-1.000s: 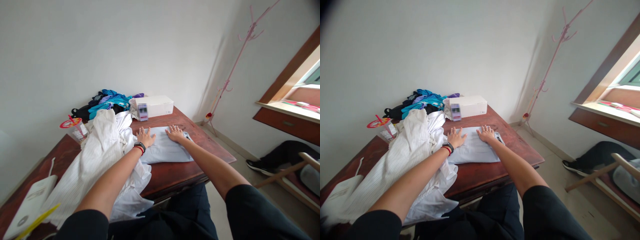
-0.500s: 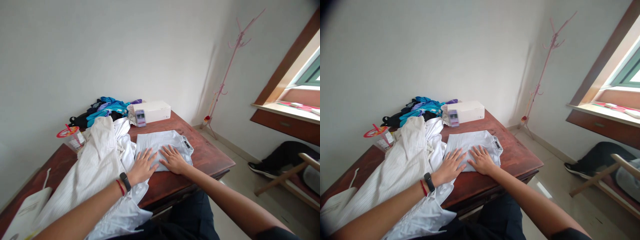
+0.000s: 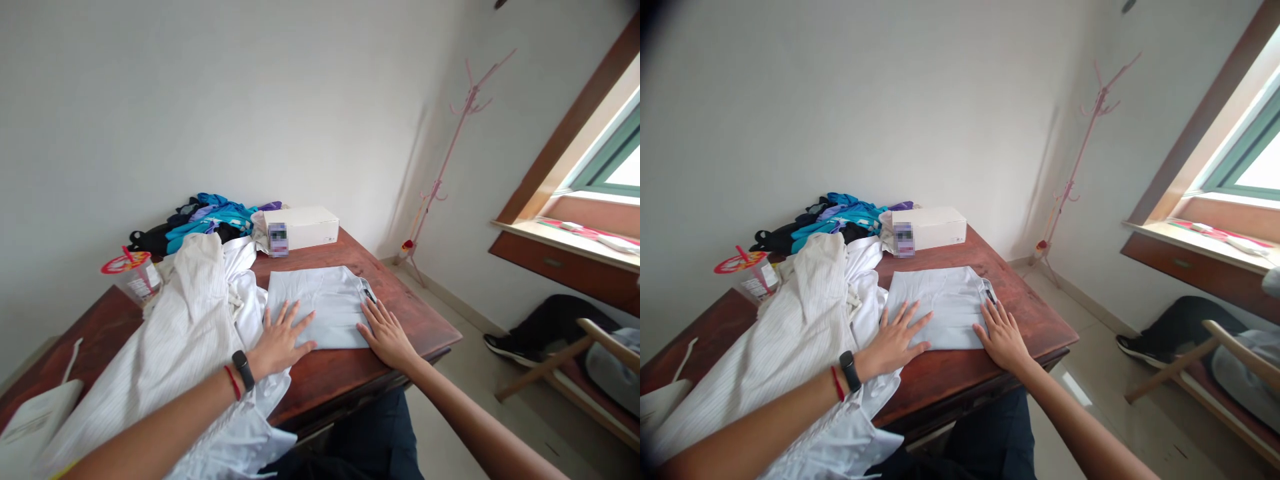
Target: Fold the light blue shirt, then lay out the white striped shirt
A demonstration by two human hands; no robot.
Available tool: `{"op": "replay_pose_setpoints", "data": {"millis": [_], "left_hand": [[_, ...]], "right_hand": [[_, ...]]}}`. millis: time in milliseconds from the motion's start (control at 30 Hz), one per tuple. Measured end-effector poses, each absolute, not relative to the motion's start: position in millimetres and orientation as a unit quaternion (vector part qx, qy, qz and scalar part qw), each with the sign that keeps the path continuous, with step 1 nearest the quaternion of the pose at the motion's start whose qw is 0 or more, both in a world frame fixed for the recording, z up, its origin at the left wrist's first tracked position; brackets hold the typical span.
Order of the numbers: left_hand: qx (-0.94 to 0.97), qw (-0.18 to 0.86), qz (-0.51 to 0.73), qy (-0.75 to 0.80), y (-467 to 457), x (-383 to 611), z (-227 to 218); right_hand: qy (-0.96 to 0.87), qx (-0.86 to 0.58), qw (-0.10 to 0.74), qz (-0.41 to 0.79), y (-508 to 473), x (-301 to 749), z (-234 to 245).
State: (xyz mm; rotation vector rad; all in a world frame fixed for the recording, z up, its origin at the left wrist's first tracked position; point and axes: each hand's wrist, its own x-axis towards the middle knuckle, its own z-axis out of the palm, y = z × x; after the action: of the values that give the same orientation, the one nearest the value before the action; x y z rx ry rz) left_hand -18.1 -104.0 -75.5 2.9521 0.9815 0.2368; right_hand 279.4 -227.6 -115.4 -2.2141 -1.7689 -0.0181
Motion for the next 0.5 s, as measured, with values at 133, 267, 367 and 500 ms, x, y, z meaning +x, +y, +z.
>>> {"op": "replay_pose_setpoints", "data": {"millis": [133, 267, 367, 500], "left_hand": [[0.945, 0.028, 0.078, 0.316, -103, -16, -76], [0.943, 0.038, 0.089, 0.318, -104, -15, -77], [0.939, 0.046, 0.088, 0.33, -107, -13, -76], [0.932, 0.053, 0.105, 0.343, -109, -10, -79]], "right_hand": [[-0.589, -0.785, 0.192, -0.031, -242, 288, -124], [-0.59, -0.771, 0.235, -0.044, -248, 287, -121], [-0.605, -0.759, 0.238, -0.035, -251, 284, -117], [-0.636, -0.741, 0.215, -0.032, -254, 284, -113]]}}
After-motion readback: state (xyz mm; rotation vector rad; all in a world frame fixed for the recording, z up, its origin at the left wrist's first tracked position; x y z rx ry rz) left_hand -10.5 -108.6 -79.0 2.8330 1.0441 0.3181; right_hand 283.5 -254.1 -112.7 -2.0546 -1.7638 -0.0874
